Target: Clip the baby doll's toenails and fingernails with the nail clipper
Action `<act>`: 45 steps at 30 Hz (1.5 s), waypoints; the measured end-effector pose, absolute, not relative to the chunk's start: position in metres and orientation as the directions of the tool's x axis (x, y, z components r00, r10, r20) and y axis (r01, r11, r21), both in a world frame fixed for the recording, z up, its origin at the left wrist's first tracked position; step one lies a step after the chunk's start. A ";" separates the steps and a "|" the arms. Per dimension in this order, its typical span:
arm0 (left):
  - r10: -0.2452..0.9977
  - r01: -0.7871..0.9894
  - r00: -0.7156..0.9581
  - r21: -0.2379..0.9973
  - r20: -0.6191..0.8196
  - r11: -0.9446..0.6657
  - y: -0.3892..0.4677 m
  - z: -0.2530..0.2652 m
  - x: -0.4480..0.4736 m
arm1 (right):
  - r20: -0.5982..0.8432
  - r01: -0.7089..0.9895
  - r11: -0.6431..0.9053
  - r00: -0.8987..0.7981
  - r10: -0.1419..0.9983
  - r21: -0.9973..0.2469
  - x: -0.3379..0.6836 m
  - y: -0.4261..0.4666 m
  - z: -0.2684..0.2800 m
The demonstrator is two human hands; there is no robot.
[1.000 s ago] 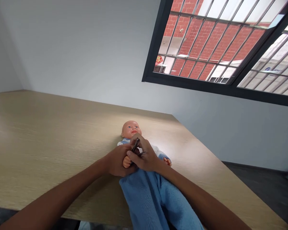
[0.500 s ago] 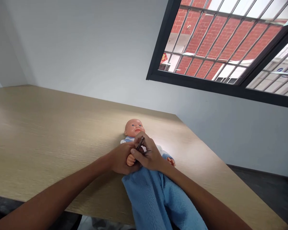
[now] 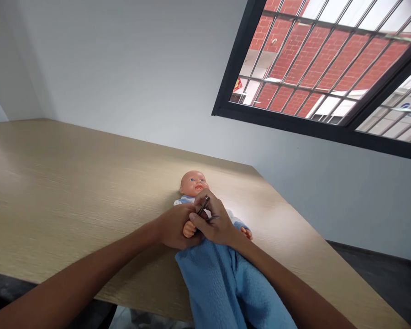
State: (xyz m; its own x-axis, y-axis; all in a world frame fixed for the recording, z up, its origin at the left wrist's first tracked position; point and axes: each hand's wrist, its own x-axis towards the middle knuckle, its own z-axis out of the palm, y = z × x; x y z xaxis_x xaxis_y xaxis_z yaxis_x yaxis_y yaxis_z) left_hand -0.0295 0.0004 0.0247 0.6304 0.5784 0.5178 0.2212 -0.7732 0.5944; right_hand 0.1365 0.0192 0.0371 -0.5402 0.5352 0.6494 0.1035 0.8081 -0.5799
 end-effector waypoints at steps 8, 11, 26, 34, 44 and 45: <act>0.562 0.231 0.637 0.565 0.527 -0.792 0.003 0.022 -0.030 | 0.658 0.102 0.814 -0.536 0.530 -0.572 0.136 0.020 0.037; 0.555 0.224 0.642 0.563 0.528 -0.795 0.003 0.020 -0.031 | 0.648 0.097 0.806 -0.542 0.535 -0.584 0.136 0.021 0.036; 0.582 0.251 0.626 0.573 0.519 -0.780 0.000 0.026 -0.031 | 0.634 0.115 0.797 -0.544 0.550 -0.593 0.136 0.018 0.039; 0.564 0.244 0.637 0.557 0.525 -0.794 0.001 0.024 -0.031 | 0.630 0.112 0.793 -0.545 0.553 -0.599 0.135 0.017 0.039; 0.565 0.227 0.631 0.570 0.531 -0.790 0.000 0.025 -0.030 | 0.641 0.102 0.803 -0.548 0.537 -0.587 0.135 0.019 0.040; 0.562 0.231 0.637 0.565 0.528 -0.792 0.001 0.024 -0.030 | 0.645 0.101 0.806 -0.546 0.535 -0.583 0.135 0.019 0.040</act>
State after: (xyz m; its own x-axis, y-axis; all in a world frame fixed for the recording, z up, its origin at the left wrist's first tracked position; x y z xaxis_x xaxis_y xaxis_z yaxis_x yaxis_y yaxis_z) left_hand -0.0305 0.0005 0.0236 0.6368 0.5622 0.5277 0.2314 -0.7922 0.5647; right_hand 0.1346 0.0188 0.0403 -0.5465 0.5347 0.6446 0.1006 0.8060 -0.5833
